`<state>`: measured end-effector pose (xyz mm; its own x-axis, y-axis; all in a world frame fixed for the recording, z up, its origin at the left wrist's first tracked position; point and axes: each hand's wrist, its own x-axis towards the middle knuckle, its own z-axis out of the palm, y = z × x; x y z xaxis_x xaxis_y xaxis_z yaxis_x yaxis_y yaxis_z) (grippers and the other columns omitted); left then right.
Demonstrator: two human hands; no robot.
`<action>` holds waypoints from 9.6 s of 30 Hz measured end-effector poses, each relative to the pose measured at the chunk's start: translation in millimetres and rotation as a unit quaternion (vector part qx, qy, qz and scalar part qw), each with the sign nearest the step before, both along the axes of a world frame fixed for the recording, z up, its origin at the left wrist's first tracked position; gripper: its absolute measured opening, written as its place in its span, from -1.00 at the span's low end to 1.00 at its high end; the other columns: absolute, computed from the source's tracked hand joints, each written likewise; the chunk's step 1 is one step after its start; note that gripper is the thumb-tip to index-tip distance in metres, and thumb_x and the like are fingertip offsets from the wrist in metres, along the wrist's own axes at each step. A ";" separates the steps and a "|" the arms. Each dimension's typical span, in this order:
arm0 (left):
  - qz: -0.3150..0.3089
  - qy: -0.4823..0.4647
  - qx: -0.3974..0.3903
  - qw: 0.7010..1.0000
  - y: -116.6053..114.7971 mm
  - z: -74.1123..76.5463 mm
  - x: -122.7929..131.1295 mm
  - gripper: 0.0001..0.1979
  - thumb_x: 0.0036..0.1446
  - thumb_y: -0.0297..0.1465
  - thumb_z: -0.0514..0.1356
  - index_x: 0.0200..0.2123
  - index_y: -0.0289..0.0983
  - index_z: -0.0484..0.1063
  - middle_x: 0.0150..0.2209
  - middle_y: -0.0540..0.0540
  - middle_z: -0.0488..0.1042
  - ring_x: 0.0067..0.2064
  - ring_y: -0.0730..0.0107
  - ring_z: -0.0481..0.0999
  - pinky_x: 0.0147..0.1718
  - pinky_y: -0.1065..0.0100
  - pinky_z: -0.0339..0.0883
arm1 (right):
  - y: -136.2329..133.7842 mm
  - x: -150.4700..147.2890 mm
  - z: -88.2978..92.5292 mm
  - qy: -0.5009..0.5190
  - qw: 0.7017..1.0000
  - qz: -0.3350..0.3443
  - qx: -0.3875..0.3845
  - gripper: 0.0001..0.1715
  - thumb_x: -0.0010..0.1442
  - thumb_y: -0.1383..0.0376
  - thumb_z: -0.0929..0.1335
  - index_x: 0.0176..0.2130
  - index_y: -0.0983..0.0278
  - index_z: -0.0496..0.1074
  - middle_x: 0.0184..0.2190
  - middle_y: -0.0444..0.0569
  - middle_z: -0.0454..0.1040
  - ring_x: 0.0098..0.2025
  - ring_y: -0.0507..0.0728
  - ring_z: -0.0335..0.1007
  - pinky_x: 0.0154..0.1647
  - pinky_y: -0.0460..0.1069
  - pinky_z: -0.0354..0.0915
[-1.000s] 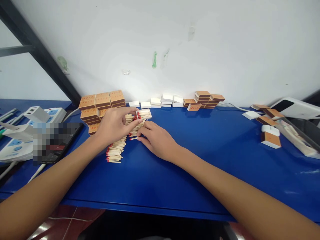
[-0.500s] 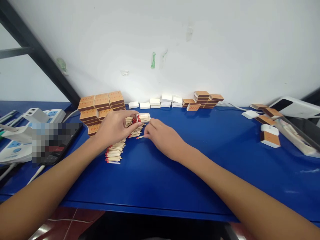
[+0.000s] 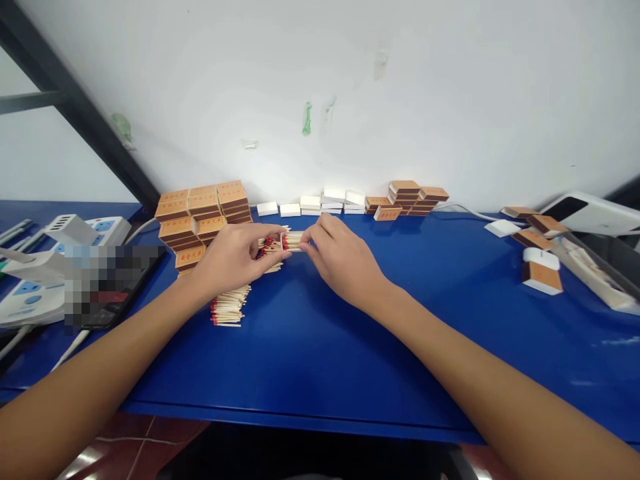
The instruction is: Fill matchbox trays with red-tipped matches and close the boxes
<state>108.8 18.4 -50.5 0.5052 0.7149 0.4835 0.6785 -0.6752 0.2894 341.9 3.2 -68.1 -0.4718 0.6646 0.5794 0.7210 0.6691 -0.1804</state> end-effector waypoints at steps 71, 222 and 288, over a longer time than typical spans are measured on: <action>0.080 -0.005 0.016 0.997 3.8 5.6 -3.8 -0.73 0.31 -0.17 0.27 -0.05 -0.19 0.59 -0.15 -0.03 0.68 -0.31 0.29 0.58 -0.31 0.30 0.27 | -10.7 -24.0 -15.6 -0.055 0.993 0.093 -0.041 -0.82 0.46 0.30 0.28 -0.06 0.25 0.47 -0.17 0.07 0.45 -0.08 0.21 0.40 -0.11 0.08 0.38; -0.018 0.029 -0.009 0.999 -2.9 -4.2 3.4 -0.67 0.27 -0.19 0.31 0.03 -0.21 0.60 -0.39 -0.04 0.59 -0.29 0.26 0.60 -0.31 0.32 0.34 | 4.6 12.2 1.8 -0.028 0.992 0.046 -0.111 -0.90 0.47 0.30 0.23 -0.15 0.22 0.32 -0.15 0.07 0.38 -0.12 0.22 0.34 -0.09 0.11 0.31; -0.032 0.037 -0.040 0.998 -3.3 -4.9 0.1 -0.67 0.31 -0.13 0.26 0.03 -0.15 0.57 -0.37 -0.03 0.60 -0.37 0.27 0.57 -0.33 0.28 0.42 | 83.5 134.7 23.9 -0.168 0.949 -0.237 -0.125 -0.84 0.29 0.25 0.36 -0.14 0.25 0.47 -0.15 0.11 0.61 -0.21 0.22 0.49 -0.35 0.01 0.15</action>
